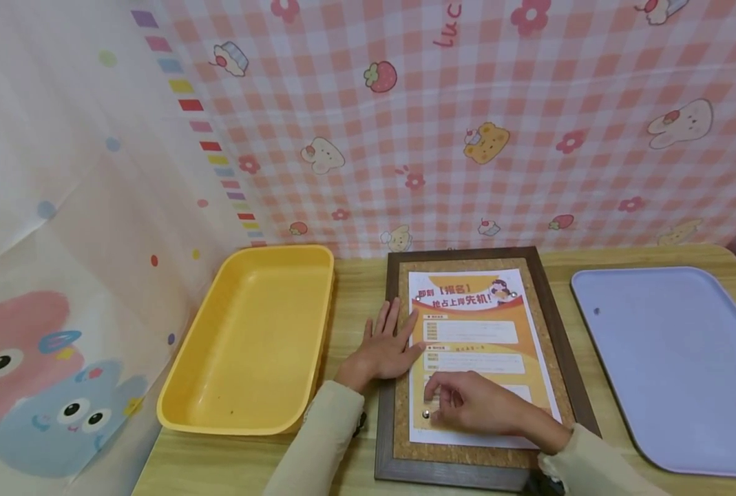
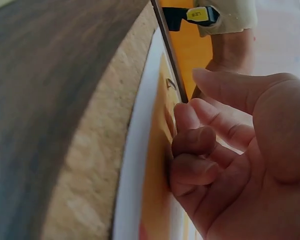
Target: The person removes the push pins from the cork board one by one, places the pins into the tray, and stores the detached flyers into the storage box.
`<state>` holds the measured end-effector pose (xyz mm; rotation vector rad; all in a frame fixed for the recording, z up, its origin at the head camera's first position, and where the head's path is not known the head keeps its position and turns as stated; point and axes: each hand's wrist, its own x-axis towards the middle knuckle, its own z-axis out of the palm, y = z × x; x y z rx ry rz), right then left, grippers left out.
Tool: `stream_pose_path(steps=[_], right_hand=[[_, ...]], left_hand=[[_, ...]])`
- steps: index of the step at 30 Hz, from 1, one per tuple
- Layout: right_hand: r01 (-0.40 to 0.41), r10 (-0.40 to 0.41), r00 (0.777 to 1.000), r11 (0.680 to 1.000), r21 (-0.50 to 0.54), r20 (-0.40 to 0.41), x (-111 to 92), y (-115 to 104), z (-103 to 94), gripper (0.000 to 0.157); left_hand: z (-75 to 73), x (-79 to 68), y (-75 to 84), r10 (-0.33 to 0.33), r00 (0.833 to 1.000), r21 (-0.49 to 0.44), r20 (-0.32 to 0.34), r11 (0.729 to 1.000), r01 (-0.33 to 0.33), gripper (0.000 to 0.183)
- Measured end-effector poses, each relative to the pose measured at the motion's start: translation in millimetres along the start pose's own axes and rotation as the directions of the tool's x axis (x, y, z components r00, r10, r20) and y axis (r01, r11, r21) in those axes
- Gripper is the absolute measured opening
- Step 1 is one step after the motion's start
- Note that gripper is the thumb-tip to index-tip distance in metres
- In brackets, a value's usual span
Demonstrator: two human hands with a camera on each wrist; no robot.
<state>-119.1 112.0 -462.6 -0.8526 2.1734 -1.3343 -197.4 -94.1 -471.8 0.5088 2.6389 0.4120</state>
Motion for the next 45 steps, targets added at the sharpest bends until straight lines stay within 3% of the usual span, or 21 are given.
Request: stream_pose_path(steps=[4, 20, 28, 45], right_hand=[[0.027, -0.026, 1.000, 0.999, -0.034, 0.015, 0, 1, 0.4, 0.017], [-0.005, 0.009, 0.999, 0.994, -0.105, 0.033, 3, 2, 4.0, 0.021], [0.001, -0.001, 1.000, 0.988, -0.151, 0.002, 2, 1, 5.2, 0.015], [-0.128, 0.114, 0.991, 0.966, -0.224, -0.075, 6, -4, 12.6, 0.013]], left_hand=[[-0.4, 0.1, 0.3, 0.003, 1.000, 0.000, -0.001, 1.000, -0.003, 0.068], [-1.1, -0.8, 0.4, 0.009, 1.000, -0.003, 0.003, 1.000, -0.009, 0.067], [0.2, 0.9, -0.4, 0.013, 1.000, 0.000, 0.003, 1.000, -0.013, 0.067], [2.9, 3.5, -2.5, 0.012, 1.000, 0.011, 0.002, 1.000, -0.012, 0.069]])
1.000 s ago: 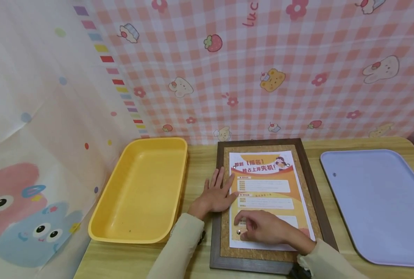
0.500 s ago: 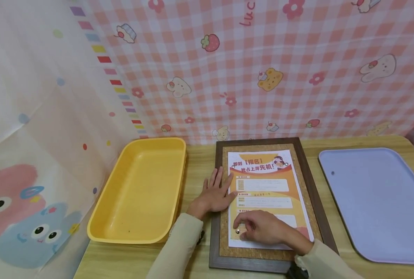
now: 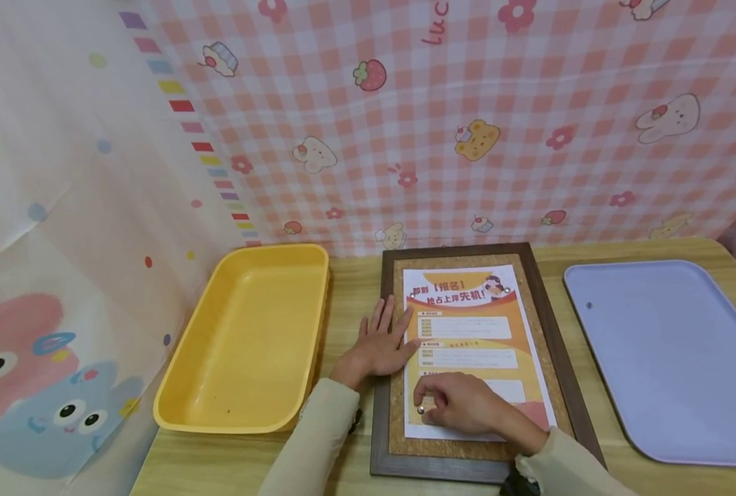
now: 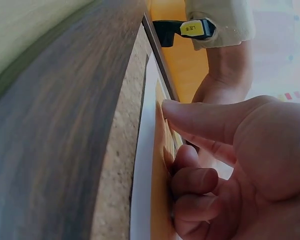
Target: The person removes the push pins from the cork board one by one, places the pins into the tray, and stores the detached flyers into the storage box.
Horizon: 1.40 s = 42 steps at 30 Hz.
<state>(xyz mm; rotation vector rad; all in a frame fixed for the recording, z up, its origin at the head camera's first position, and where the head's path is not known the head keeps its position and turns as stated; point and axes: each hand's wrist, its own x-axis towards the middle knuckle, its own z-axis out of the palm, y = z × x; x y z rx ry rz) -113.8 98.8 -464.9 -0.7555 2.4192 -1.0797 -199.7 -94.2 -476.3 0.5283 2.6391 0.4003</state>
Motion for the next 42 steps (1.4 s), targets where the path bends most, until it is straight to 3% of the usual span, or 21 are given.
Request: stream_pose_path(steps=[8, 21, 33, 42], right_hand=[[-0.010, 0.010, 1.000, 1.000, 0.009, 0.000, 0, -1, 0.3, 0.012], [-0.065, 0.066, 0.996, 0.998, 0.021, -0.060, 7, -3, 5.3, 0.010], [-0.071, 0.073, 0.995, 0.997, 0.031, -0.070, 7, -2, 6.4, 0.019], [-0.082, 0.086, 0.995, 0.993, 0.086, -0.044, 5, -3, 4.5, 0.016]], left_hand=[[8.7, 9.6, -8.5, -0.001, 1.000, 0.000, 0.000, 1.000, 0.001, 0.070], [-5.1, -5.2, 4.6, 0.015, 1.000, 0.000, -0.011, 1.000, -0.015, 0.068], [-3.9, -4.5, 3.1, 0.013, 1.000, -0.017, -0.018, 1.000, -0.013, 0.068], [-3.2, -3.7, 3.0, 0.011, 1.000, -0.021, -0.017, 1.000, -0.011, 0.068]])
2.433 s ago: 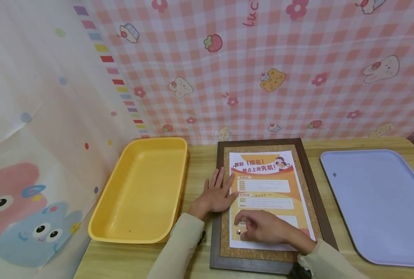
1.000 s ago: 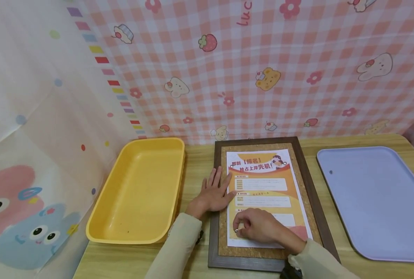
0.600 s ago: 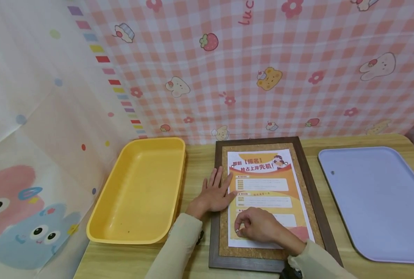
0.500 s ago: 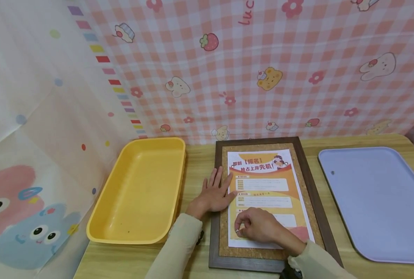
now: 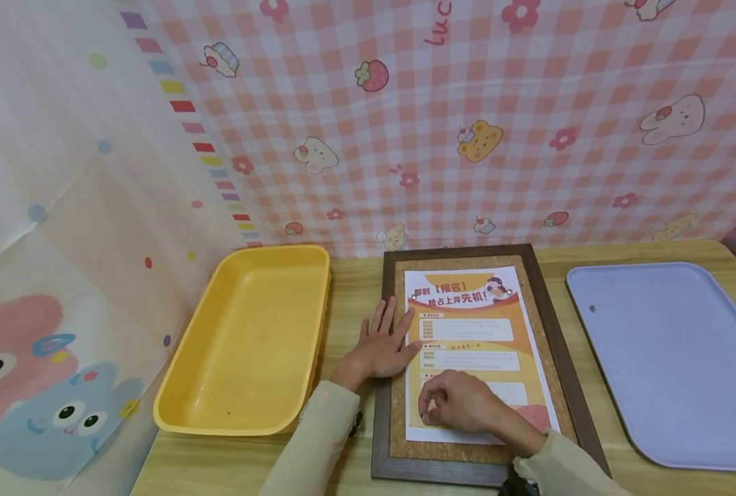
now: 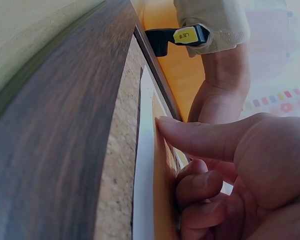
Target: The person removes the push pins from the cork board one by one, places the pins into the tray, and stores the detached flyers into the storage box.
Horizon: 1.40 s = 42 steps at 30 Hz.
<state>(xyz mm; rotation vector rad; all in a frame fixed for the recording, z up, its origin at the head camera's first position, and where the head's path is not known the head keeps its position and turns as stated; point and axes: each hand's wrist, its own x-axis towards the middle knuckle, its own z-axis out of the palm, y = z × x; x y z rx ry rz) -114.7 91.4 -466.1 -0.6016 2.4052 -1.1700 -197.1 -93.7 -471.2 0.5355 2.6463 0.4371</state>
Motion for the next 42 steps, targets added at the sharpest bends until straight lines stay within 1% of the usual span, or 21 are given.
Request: stream_pose_path(steps=[9, 19, 26, 29, 33, 39, 42], right_hand=[[-0.018, 0.018, 1.000, 1.000, 0.014, -0.002, 1.1, 1.6, 0.0, 0.017], [-0.005, 0.004, 1.000, 1.000, 0.030, 0.007, -0.3, 1.8, 0.4, 0.015], [-0.015, 0.015, 1.000, 0.999, 0.030, 0.016, -1.9, 0.5, 0.7, 0.016], [0.003, -0.004, 1.000, 1.000, 0.030, 0.012, -2.9, 0.7, 0.4, 0.016], [0.014, -0.015, 1.000, 0.998, 0.059, 0.022, -3.3, 1.3, -0.4, 0.016], [0.006, -0.013, 0.999, 0.989, 0.147, 0.049, -3.4, 1.6, -2.8, 0.013], [0.013, -0.022, 0.999, 0.986, 0.165, 0.049, -4.0, 2.4, -5.1, 0.011]], left_hand=[[-1.2, -1.3, 0.5, 0.000, 1.000, -0.009, -0.002, 1.000, 0.000, 0.069], [0.4, -0.3, -1.2, 0.002, 1.000, -0.001, 0.000, 1.000, -0.002, 0.069], [0.0, -0.5, -1.1, 0.003, 1.000, -0.012, 0.009, 1.000, -0.003, 0.068], [-0.5, -1.1, -1.0, 0.004, 1.000, -0.017, 0.008, 1.000, -0.004, 0.068], [0.3, -0.8, -1.9, 0.002, 1.000, -0.017, 0.010, 1.000, -0.002, 0.068], [6.9, 4.7, -7.1, -0.001, 1.000, -0.015, 0.005, 1.000, 0.001, 0.069], [8.4, 6.1, -8.6, 0.005, 1.000, -0.018, -0.002, 1.000, -0.005, 0.070]])
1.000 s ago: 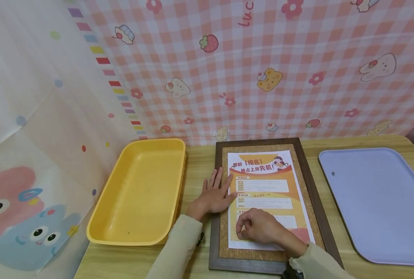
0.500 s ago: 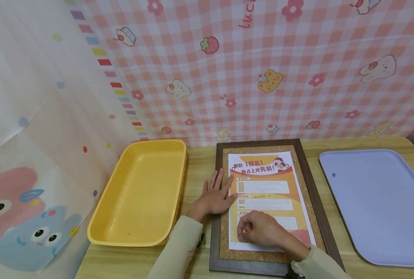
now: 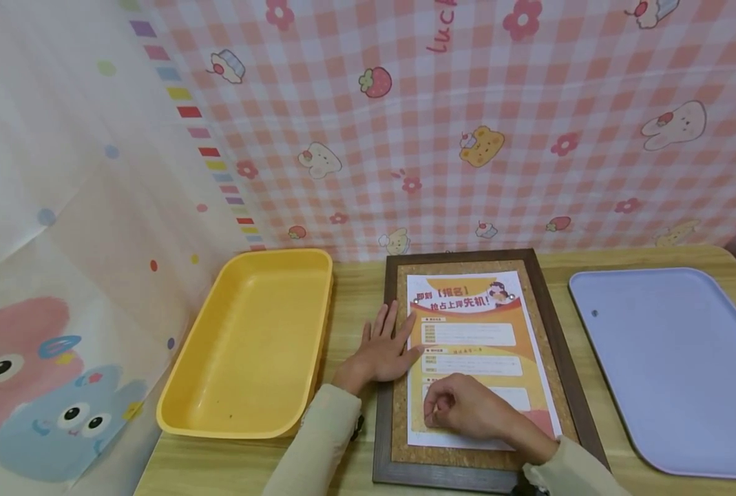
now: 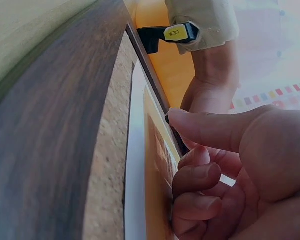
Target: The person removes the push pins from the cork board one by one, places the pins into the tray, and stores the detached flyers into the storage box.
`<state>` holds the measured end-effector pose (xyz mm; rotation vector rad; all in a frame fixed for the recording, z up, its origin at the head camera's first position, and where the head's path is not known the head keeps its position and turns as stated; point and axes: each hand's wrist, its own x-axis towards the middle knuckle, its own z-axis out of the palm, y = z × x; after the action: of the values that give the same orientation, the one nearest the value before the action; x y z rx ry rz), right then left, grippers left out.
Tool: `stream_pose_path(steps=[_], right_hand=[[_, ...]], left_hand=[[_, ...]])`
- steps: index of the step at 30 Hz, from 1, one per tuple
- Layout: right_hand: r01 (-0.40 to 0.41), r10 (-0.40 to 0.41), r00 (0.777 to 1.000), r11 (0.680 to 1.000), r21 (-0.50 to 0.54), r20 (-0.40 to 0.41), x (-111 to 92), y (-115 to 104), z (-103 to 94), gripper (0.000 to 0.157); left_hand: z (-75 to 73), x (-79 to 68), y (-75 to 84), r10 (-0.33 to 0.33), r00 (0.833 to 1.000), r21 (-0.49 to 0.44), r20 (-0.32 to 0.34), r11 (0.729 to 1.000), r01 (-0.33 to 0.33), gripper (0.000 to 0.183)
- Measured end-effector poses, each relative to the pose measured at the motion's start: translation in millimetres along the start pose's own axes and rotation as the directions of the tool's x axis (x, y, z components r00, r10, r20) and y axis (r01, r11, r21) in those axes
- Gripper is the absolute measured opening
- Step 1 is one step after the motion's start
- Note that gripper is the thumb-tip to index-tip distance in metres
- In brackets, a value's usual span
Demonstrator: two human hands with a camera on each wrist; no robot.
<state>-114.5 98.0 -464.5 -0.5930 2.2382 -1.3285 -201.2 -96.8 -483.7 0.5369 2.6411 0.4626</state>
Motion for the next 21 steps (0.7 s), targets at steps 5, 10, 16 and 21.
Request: stream_pose_path(steps=[5, 10, 16, 21], right_hand=[[-0.006, 0.006, 1.000, 1.000, 0.008, 0.000, -2, 1, -4.4, 0.009], [0.004, -0.004, 1.000, 1.000, 0.003, -0.018, -6, 3, -10.1, 0.010], [0.020, -0.020, 0.999, 1.000, -0.004, -0.050, -11, 7, -19.6, 0.015], [-0.009, 0.010, 0.998, 1.000, 0.017, -0.058, -15, 9, -28.2, 0.015]], left_hand=[[-1.8, -1.0, 1.6, -0.005, 1.000, 0.024, 0.012, 1.000, 0.005, 0.071], [-6.0, -4.1, 5.9, -0.002, 1.000, 0.024, 0.007, 1.000, 0.002, 0.072], [-3.9, -0.9, 3.5, -0.018, 1.000, 0.005, 0.010, 1.000, 0.018, 0.073], [-2.7, -0.7, 2.3, -0.024, 1.000, 0.012, 0.017, 1.000, 0.023, 0.073]])
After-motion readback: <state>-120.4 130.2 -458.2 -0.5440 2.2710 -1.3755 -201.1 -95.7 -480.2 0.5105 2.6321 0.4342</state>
